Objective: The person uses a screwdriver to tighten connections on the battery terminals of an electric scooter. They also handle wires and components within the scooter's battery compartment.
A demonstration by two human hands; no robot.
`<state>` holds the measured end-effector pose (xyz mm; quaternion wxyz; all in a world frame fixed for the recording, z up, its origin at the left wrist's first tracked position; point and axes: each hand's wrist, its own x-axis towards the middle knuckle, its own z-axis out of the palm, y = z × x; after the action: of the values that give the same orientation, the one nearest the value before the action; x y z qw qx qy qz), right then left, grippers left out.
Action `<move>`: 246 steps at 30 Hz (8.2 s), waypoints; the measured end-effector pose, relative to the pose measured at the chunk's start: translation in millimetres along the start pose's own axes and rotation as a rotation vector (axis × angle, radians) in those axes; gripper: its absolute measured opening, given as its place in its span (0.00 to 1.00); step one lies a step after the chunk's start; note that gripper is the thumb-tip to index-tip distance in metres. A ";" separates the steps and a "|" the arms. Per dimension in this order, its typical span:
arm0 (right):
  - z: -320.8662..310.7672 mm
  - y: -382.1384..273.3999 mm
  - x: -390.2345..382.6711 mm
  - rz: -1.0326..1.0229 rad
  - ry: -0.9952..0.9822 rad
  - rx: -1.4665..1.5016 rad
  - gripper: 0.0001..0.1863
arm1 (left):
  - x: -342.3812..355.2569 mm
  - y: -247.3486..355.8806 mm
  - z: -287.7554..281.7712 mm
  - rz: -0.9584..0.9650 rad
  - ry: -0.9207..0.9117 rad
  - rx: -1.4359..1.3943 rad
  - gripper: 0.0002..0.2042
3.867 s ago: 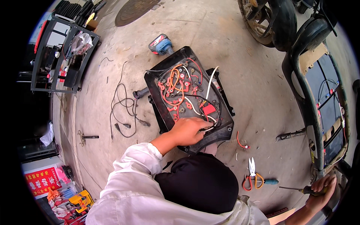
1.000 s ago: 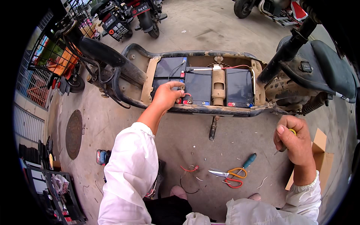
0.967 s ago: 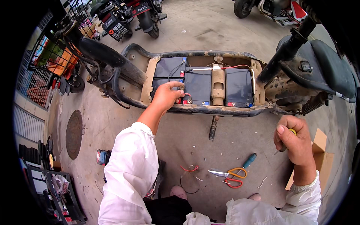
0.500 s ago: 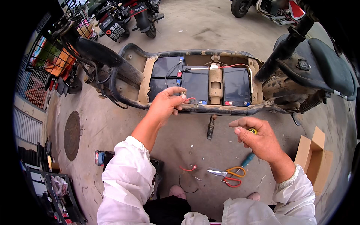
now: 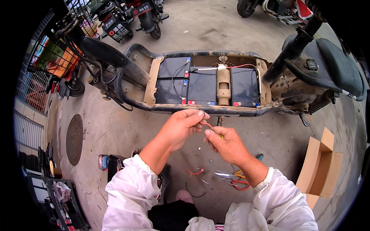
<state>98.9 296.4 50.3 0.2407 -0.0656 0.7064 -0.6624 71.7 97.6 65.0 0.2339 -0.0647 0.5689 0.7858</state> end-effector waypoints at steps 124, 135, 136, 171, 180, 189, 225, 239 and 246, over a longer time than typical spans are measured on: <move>-29.0 -197.1 66.2 -0.627 0.259 0.055 0.14 | 101.0 42.5 -103.1 0.188 0.351 0.335 0.13; 0.1 -186.8 106.1 -0.851 0.190 0.092 0.12 | 76.7 17.0 -129.4 0.478 0.185 -0.482 0.03; 3.3 -184.0 112.7 -0.834 0.212 0.068 0.14 | 74.7 17.0 -123.5 0.456 0.203 -0.446 0.03; 22.0 -187.9 135.1 -0.913 0.142 -0.574 0.16 | 79.6 13.4 -112.6 0.478 0.193 -0.181 0.10; 17.2 -234.4 131.5 -1.098 -0.086 -1.298 0.15 | 80.0 13.8 -104.4 0.473 0.258 -0.022 0.13; 41.1 -254.0 121.1 -0.800 -0.015 -1.504 0.16 | 86.5 9.6 -103.0 0.454 0.317 0.037 0.11; 37.8 -258.8 121.6 -0.652 0.007 -1.625 0.14 | 83.2 10.1 -101.1 0.487 0.389 -0.042 0.06; 14.6 -249.5 131.2 -1.000 -0.125 -1.496 0.21 | 84.9 10.6 -100.0 0.494 0.352 -0.070 0.06; 34.5 -257.9 120.4 -0.638 0.009 -1.630 0.17 | 82.3 10.4 -103.4 0.498 0.354 -0.075 0.06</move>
<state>-50.1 186.2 269.1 -0.0805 -0.4091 0.9088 0.0128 -22.5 23.7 8.0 -0.0714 -0.0676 0.5697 0.8160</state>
